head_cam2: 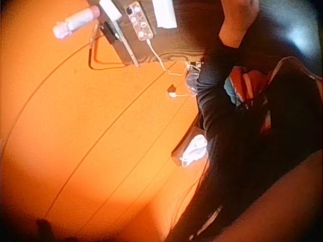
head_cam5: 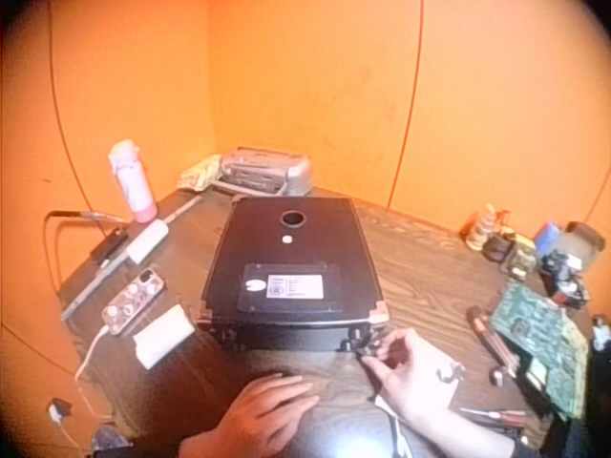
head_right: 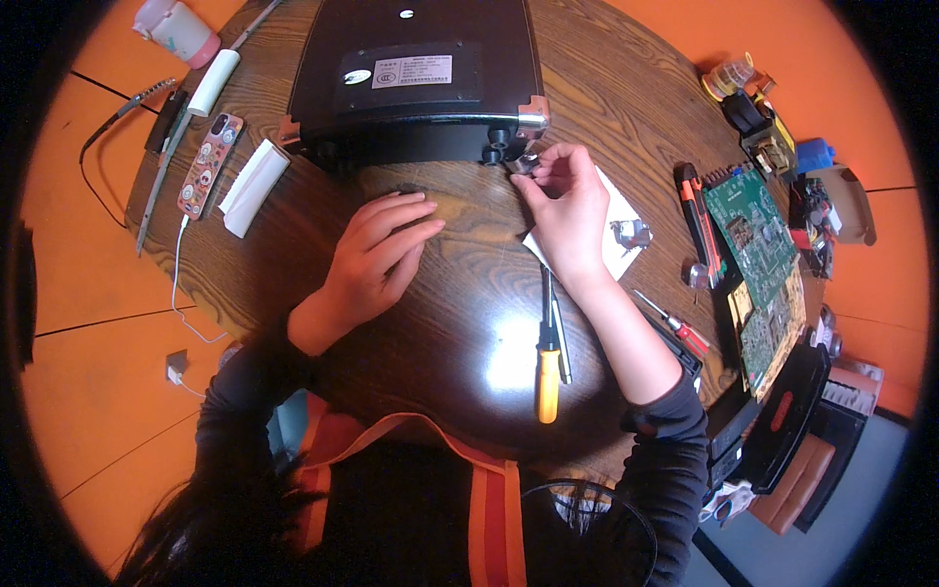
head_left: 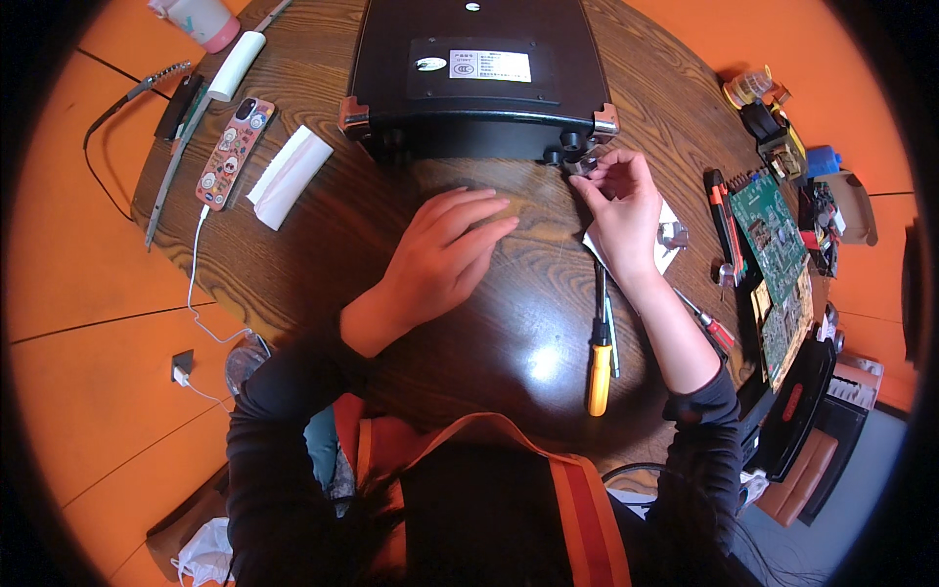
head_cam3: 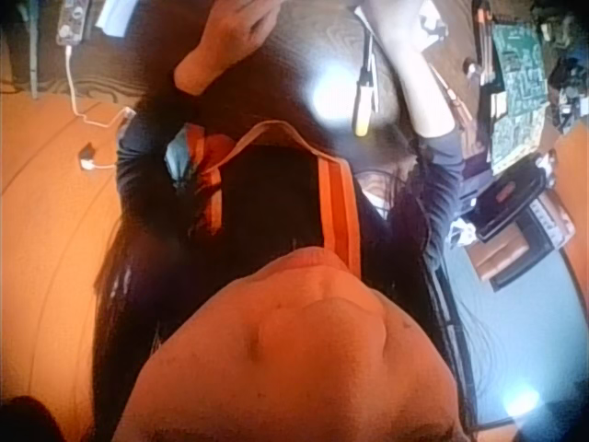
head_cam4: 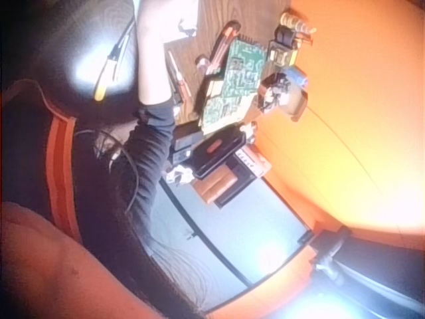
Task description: The person uses a screwdriver to fasten screws into the corners of a black rectangular electronic device. They repeatedly pick up screws, align them, and tighten them while rotating the device to access different sides.
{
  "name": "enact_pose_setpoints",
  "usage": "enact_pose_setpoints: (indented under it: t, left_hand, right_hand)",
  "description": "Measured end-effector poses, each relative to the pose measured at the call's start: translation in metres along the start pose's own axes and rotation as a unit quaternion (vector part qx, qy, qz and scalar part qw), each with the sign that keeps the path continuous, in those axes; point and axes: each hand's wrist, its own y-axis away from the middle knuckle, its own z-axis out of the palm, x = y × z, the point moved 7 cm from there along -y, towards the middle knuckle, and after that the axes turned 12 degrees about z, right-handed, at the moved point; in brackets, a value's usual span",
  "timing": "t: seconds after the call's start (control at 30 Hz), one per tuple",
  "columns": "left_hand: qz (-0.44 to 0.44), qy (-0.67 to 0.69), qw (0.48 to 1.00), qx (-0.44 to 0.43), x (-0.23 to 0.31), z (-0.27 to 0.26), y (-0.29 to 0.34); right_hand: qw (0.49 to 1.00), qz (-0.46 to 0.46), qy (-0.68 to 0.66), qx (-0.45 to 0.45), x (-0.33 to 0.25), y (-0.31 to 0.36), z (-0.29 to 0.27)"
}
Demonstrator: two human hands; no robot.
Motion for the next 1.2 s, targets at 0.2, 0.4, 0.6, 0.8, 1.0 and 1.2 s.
enact_pose_setpoints:
  t: [0.2,0.4,0.6,0.8,1.0,1.2]
  left_hand:
    - [-0.009,0.008,1.000,-0.010,-0.001,0.001,0.001]
    - [-0.015,0.006,1.000,-0.015,-0.002,0.001,0.000]
    - [-0.021,0.011,1.000,-0.018,-0.003,0.002,0.001]
    - [-0.024,0.011,0.999,-0.018,-0.003,0.001,0.002]
    - [-0.016,0.005,1.000,0.004,-0.003,-0.002,0.000]
    - [-0.030,-0.065,0.988,0.134,-0.001,-0.035,0.001]
  right_hand:
    - [0.999,-0.014,0.036,0.018,-0.004,-0.001,0.002]
    - [0.997,0.062,0.000,-0.055,0.011,-0.006,0.008]
    - [0.979,0.122,-0.151,-0.064,0.013,-0.004,0.013]
    - [0.998,0.046,0.004,-0.037,0.003,-0.008,0.005]
    - [0.997,-0.044,0.066,0.011,0.003,-0.015,0.001]
    - [0.999,0.037,0.016,-0.037,0.015,-0.017,0.000]
